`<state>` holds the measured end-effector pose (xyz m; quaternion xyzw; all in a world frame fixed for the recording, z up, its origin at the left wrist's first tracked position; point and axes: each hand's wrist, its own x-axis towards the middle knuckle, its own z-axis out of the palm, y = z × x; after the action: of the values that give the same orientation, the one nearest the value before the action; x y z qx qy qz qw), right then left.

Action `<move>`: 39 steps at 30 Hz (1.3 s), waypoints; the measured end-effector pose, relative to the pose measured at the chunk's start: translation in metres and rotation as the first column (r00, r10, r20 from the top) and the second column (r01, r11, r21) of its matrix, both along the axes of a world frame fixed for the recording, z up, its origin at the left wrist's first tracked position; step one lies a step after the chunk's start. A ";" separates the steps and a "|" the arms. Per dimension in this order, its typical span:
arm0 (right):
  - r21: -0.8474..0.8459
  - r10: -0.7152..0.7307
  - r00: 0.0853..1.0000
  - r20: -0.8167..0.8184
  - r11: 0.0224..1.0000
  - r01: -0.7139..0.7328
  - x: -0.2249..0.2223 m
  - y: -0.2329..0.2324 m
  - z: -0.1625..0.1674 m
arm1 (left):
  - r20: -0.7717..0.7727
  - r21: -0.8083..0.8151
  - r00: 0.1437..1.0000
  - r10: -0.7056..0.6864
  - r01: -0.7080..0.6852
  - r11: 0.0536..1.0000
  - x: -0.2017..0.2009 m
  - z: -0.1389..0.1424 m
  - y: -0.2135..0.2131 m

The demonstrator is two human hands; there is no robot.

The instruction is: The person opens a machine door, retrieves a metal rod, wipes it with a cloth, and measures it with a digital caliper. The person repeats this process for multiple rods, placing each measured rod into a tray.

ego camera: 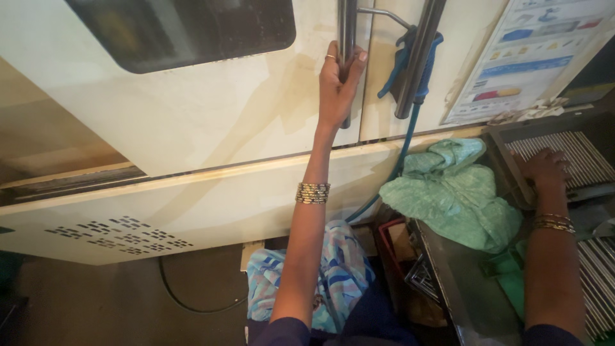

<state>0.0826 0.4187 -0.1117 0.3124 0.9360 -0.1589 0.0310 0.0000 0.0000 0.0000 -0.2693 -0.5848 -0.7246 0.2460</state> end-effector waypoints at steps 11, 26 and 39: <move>0.029 0.012 1.000 0.010 1.000 -0.012 0.012 -0.019 0.007 | -0.070 -0.016 0.998 0.000 -0.001 1.000 0.011 0.002 -0.013; 0.094 0.031 0.997 -0.071 0.995 -0.024 0.020 -0.012 0.011 | 0.038 -0.101 0.997 -0.063 0.067 0.993 0.010 0.022 -0.023; 0.149 0.046 0.997 -0.069 0.988 -0.035 0.024 0.015 0.007 | 0.050 -0.200 0.998 0.039 -0.029 0.979 0.034 0.039 -0.018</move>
<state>0.1062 0.4336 -0.1047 0.2889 0.9519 -0.0994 -0.0228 0.0342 -0.0177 0.0393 -0.2631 -0.6651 -0.6652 0.2144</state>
